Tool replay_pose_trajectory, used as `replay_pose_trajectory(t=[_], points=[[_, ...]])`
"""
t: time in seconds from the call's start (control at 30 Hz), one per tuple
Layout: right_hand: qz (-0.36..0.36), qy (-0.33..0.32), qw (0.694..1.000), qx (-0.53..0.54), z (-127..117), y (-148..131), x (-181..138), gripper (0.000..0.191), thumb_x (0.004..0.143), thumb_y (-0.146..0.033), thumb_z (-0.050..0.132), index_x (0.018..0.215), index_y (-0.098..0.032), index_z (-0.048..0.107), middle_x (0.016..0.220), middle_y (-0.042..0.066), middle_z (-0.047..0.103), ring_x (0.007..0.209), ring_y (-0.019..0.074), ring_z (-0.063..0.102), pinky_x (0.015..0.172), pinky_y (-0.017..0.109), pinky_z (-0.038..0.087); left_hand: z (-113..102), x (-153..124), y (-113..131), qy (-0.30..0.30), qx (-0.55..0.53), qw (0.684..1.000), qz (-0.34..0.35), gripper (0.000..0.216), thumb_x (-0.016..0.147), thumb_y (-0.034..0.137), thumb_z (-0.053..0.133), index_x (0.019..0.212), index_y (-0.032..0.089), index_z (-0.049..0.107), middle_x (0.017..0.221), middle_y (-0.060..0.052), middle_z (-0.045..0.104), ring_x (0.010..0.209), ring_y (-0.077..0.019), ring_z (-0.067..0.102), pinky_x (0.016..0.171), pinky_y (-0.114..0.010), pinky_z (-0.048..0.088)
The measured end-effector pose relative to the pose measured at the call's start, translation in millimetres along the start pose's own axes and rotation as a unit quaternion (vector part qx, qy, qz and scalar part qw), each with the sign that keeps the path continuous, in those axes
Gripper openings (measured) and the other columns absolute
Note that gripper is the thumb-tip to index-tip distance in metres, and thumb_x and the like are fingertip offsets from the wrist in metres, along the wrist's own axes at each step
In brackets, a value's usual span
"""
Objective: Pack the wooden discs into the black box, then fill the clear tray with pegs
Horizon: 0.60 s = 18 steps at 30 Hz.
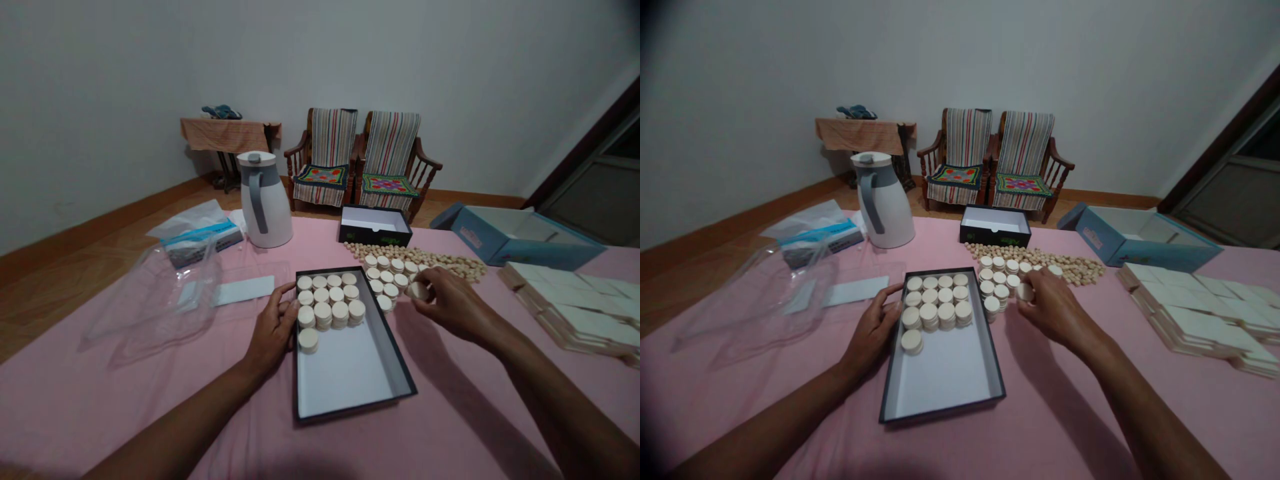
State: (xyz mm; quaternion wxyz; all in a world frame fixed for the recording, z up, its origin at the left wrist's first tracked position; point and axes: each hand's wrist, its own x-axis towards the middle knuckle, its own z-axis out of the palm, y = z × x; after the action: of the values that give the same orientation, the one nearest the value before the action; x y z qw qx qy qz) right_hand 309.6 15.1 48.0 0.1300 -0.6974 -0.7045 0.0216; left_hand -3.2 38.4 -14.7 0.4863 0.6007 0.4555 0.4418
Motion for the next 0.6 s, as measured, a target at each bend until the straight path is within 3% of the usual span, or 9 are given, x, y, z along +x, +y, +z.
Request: replay_pose_trajectory(t=[0.1,0.2,0.27,0.4,0.6], points=[[-0.092,-0.035,0.992,0.072,-9.9,-58.3,-8.8,0.009,0.074,-0.017,0.056,0.083,-0.017,0.057,0.083,0.005,0.056,0.072,0.0149,0.05,0.062,0.024,0.036,-0.4,0.6,-1.8,-0.001,-0.004,1.0,0.0,0.048,0.089,0.045,0.048,0.129,0.021,0.041,0.066,0.005,0.058,0.04,-0.0072,0.043,0.049,-0.022,0.045],[-0.183,-0.096,0.971,0.116,-1.9,-108.7,-17.0,0.017,0.073,-0.012,0.054,0.089,-0.015,0.054,0.095,0.007,0.054,0.08,0.0148,0.051,0.068,0.025,0.038,-0.7,0.6,-3.1,-0.003,-0.005,1.0,0.001,0.048,0.089,0.045,0.048,0.13,0.021,0.041,0.066,0.005,0.058,0.039,-0.0067,0.043,0.046,-0.02,0.044],[-0.205,-0.134,0.962,0.12,7.6,-132.4,-20.9,0.021,0.073,-0.01,0.052,0.094,-0.015,0.052,0.098,0.008,0.053,0.083,0.0155,0.052,0.07,0.026,0.04,-1.1,0.3,-3.1,-0.007,-0.002,1.0,0.001,0.049,0.089,0.046,0.047,0.131,0.022,0.04,0.067,0.004,0.057,0.04,-0.0068,0.044,0.041,-0.018,0.039],[-0.228,-0.142,0.96,0.073,22.2,-159.1,-23.1,0.027,0.075,-0.006,0.046,0.1,-0.014,0.051,0.1,0.01,0.053,0.082,0.0174,0.052,0.069,0.029,0.042,-1.9,-0.4,-2.0,-0.011,0.002,1.0,-0.008,0.05,0.089,0.047,0.047,0.132,0.021,0.039,0.068,0.004,0.058,0.039,-0.0065,0.044,0.035,-0.015,0.034],[-0.242,-0.109,0.963,0.05,36.9,-168.0,-22.4,0.032,0.076,-0.001,0.041,0.106,-0.01,0.048,0.099,0.013,0.053,0.082,0.0195,0.052,0.069,0.031,0.044,-2.8,0.0,-3.0,-0.017,-0.001,1.0,-0.008,0.05,0.09,0.047,0.046,0.132,0.02,0.039,0.063,0.006,0.055,0.037,-0.0062,0.043,0.034,-0.015,0.034]])
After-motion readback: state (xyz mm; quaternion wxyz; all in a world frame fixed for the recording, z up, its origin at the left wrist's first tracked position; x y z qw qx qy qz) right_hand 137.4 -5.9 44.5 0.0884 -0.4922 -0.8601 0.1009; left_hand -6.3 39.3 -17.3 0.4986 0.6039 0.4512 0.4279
